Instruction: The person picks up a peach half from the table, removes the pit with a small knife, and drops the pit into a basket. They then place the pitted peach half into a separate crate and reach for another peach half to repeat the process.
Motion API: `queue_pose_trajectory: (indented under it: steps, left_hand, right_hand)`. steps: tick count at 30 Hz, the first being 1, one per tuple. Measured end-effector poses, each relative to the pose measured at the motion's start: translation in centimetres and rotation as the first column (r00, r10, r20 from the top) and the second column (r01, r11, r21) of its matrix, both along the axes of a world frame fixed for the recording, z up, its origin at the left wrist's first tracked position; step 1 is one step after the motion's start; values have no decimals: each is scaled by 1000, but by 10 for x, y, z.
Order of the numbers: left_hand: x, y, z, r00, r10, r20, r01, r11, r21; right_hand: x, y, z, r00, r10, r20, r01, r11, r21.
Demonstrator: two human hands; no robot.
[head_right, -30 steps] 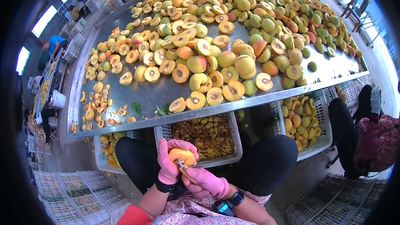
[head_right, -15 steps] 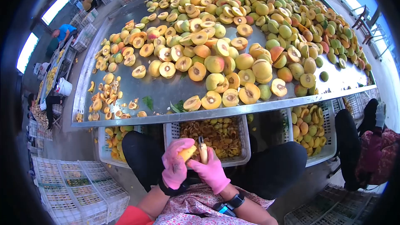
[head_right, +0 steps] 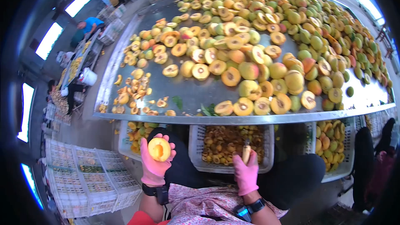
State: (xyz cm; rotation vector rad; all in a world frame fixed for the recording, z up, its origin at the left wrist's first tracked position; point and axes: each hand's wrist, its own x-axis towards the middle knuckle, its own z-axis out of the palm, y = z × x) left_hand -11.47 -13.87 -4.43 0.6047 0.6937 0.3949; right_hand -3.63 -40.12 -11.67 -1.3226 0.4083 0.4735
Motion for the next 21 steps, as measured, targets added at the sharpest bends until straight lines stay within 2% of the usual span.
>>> queue_pose_trajectory:
  steps: [1, 3, 5, 6, 7, 8, 12, 15, 17, 19, 21]
  left_hand:
    - [-13, 19, -2, 999, 47, -9, -47, 997, -68]
    - [-40, 60, -15, 991, 131, 21, -129, 989, -67]
    - [-48, 89, -21, 950, 308, -54, -307, 951, 30]
    - [-57, 113, -37, 976, 199, -91, -152, 916, 371]
    - [-65, 136, -52, 966, 171, -194, 14, 716, 698]
    - [-73, 159, -68, 939, 240, -246, 120, 444, 888]
    - [-23, 166, -24, 807, 589, -46, -34, 124, 992]
    - [56, 143, 18, 947, 317, -48, 59, -23, 998]
    - [114, 121, 33, 982, 80, -169, 158, 133, 978]
    - [171, 104, 39, 895, -119, -430, 445, 144, 884]
    - [220, 62, 64, 741, -196, -643, 670, 152, 726]
  right_hand:
    - [0, 0, 4, 999, 13, -46, -12, 1000, 15]
    - [0, 2, 8, 997, 44, -58, -41, 998, 39]
    - [0, 1, 8, 996, 59, -60, -55, 997, 61]
    - [0, 0, 9, 996, 77, -34, -75, 996, 48]
    - [-1, 1, 8, 997, 64, -39, -61, 995, 74]
    - [0, 1, 8, 998, 46, -41, -42, 994, 96]
    - [1, -1, 7, 998, 51, -39, -46, 993, 107]
    - [2, 1, 9, 995, 87, -45, -81, 989, 120]
    - [2, 0, 11, 991, 117, -60, -106, 982, 158]
    - [3, -1, 11, 990, 122, -71, -108, 980, 169]
    - [6, -3, 14, 989, 127, -78, -111, 978, 178]
